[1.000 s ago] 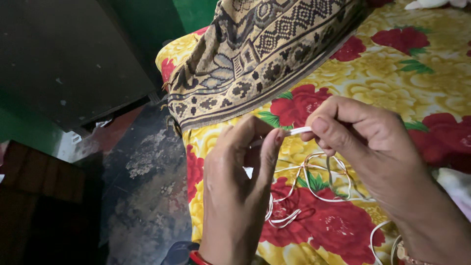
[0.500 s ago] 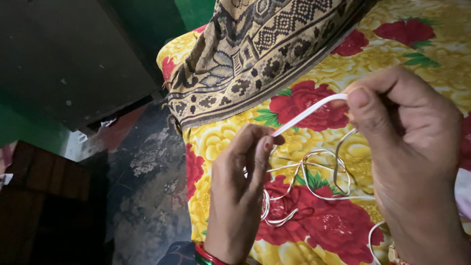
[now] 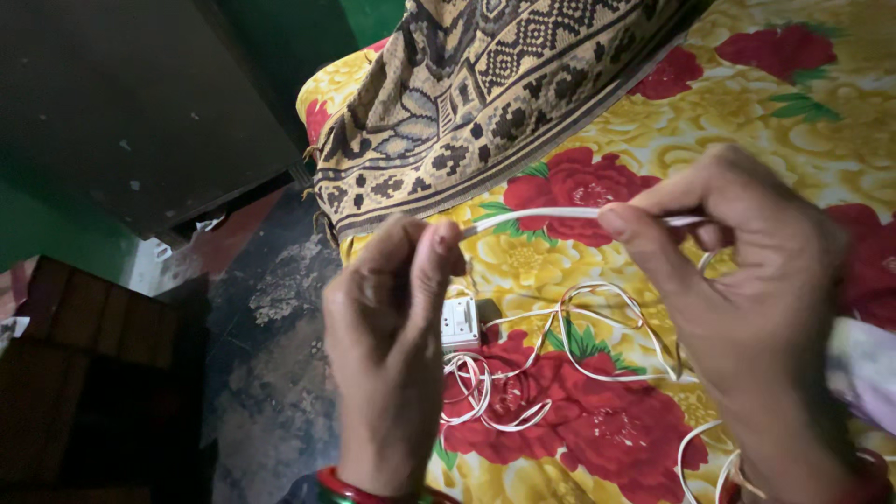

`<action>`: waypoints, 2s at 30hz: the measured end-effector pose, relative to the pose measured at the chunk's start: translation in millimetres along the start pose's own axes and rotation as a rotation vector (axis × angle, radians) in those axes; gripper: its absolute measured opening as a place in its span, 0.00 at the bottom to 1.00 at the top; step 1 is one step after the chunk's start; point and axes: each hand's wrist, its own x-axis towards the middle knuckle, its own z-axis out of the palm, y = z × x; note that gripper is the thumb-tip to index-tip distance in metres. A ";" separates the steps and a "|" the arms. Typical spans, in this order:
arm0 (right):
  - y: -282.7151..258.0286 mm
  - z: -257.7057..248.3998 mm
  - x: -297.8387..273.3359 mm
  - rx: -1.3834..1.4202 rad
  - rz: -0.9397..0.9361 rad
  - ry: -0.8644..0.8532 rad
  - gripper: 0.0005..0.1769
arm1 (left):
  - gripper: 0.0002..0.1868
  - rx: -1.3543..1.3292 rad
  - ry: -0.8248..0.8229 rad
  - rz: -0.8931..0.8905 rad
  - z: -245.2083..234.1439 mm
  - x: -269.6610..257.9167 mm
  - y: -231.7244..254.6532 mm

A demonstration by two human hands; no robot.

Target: The person holds a white electrical wire and repeatedly twists and pulls its ends with both hands. The wire is manipulated over a floral bedsheet, and the person continues to work on the same section throughout the clip.

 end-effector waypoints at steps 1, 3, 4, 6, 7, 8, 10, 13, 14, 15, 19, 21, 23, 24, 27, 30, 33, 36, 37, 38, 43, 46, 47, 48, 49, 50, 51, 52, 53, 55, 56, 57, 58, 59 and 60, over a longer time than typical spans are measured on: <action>1.0 0.9 -1.2 -0.015 0.002 -0.008 0.09 | 0.12 -0.045 -0.003 -0.002 -0.8 0.1 2.6; 3.3 3.8 -1.2 -0.043 -0.005 -0.019 0.09 | 0.13 0.014 -0.012 0.001 1.6 1.7 5.9; 4.0 4.1 -1.1 -0.033 0.017 -0.015 0.09 | 0.13 0.047 -0.014 0.000 1.9 1.7 7.7; 5.7 3.1 -0.6 -0.017 0.061 -0.004 0.09 | 0.14 0.071 -0.013 -0.016 1.6 1.2 10.9; 6.5 3.3 -1.3 0.060 0.091 -0.011 0.09 | 0.14 0.082 -0.015 -0.023 1.6 1.6 11.8; 7.4 3.1 -1.6 0.133 0.117 -0.019 0.09 | 0.15 0.085 -0.008 -0.026 1.0 2.7 12.4; 8.4 3.5 -4.5 0.261 0.173 -0.013 0.09 | 0.16 0.093 0.009 -0.036 -3.8 3.4 14.0; 10.5 6.3 -8.1 0.367 0.252 0.000 0.10 | 0.16 0.026 0.014 -0.068 -9.2 3.5 14.0; 11.9 7.6 -7.8 0.363 0.269 -0.005 0.10 | 0.17 0.032 0.013 -0.065 -10.4 4.1 13.8; 13.2 9.3 -7.2 0.359 0.287 -0.011 0.10 | 0.18 0.037 0.012 -0.062 -11.6 4.7 13.8; 14.3 19.7 -4.0 0.237 0.119 -0.041 0.12 | 0.18 -0.054 -0.029 -0.088 -14.2 6.9 13.6; 13.1 26.5 -0.9 0.176 0.125 -0.001 0.13 | 0.18 -0.085 -0.082 -0.120 -14.6 6.9 13.0; 11.6 35.3 5.7 0.157 0.129 0.013 0.13 | 0.19 -0.068 -0.106 -0.117 -16.3 8.0 12.1; 10.4 38.9 7.5 0.147 0.132 0.020 0.13 | 0.19 -0.034 -0.102 -0.097 -17.3 8.8 10.8; 7.3 45.9 10.9 0.237 0.221 0.025 0.15 | 0.21 -0.049 -0.077 -0.028 -27.5 17.8 5.2; 8.0 48.8 7.2 0.305 0.225 -0.040 0.16 | 0.20 -0.060 -0.073 -0.004 -41.5 24.9 -2.5; 11.2 59.7 5.3 0.246 0.227 -0.109 0.14 | 0.14 -0.084 -0.071 -0.057 -50.4 30.4 -10.7; 11.3 67.1 6.5 0.337 0.301 -0.197 0.08 | 0.10 -0.051 -0.063 -0.041 -64.7 46.1 -20.6; 10.8 69.6 7.8 0.325 0.275 -0.224 0.06 | 0.11 -0.028 -0.062 -0.019 -70.4 53.5 -24.3; 9.6 69.7 9.9 0.310 0.254 -0.252 0.04 | 0.13 -0.051 -0.069 0.013 -76.1 60.6 -27.5; -10.4 79.7 13.1 0.163 0.256 -0.222 0.05 | 0.22 -0.013 -0.122 0.075 -96.2 85.6 -33.7; -29.2 89.9 10.8 0.019 0.187 -0.106 0.04 | 0.16 -0.096 -0.180 0.027 -95.2 88.2 -29.5; -34.8 92.6 10.5 -0.027 0.171 -0.086 0.04 | 0.17 -0.111 -0.195 0.024 -96.0 89.7 -28.1; -40.8 94.5 9.7 -0.072 0.157 -0.068 0.03 | 0.18 -0.124 -0.209 0.018 -97.4 90.4 -26.7; -46.6 95.3 9.7 -0.107 0.195 -0.085 0.05 | 0.19 -0.137 -0.223 0.012 -98.7 91.7 -25.1; -52.4 96.1 11.1 -0.138 0.236 -0.101 0.07 | 0.19 -0.157 -0.247 0.031 -102.1 95.2 -22.6; -58.2 96.3 12.5 -0.169 0.278 -0.118 0.09 | 0.20 -0.177 -0.271 0.050 -106.7 99.4 -19.6; -63.9 95.9 12.8 -0.169 0.276 -0.117 0.10 | 0.20 -0.201 -0.293 0.068 -109.5 100.9 -17.1; -69.3 95.7 12.9 -0.170 0.275 -0.117 0.11 | 0.20 -0.204 -0.303 0.064 -110.4 101.1 -14.4; -78.7 92.5 16.4 -0.229 0.272 -0.099 0.12 | 0.21 -0.210 -0.315 0.067 -110.1 103.6 -7.2; -84.5 90.6 18.7 -0.291 0.276 -0.083 0.12 | 0.21 -0.187 -0.328 0.061 -110.2 105.0 -2.6; -90.2 88.0 21.1 -0.353 0.280 -0.068 0.12 | 0.21 -0.165 -0.341 0.056 -109.6 106.1 2.2; -94.4 85.8 23.3 -0.364 0.279 -0.052 0.11 | 0.22 -0.139 -0.354 0.048 -108.9 105.7 6.9; -97.8 84.1 26.1 -0.375 0.278 -0.037 0.10 | 0.21 -0.156 -0.362 0.024 -108.2 104.7 11.7; -100.8 81.7 30.3 -0.386 0.269 -0.019 0.10 | 0.20 -0.174 -0.366 0.008 -106.5 105.5 16.4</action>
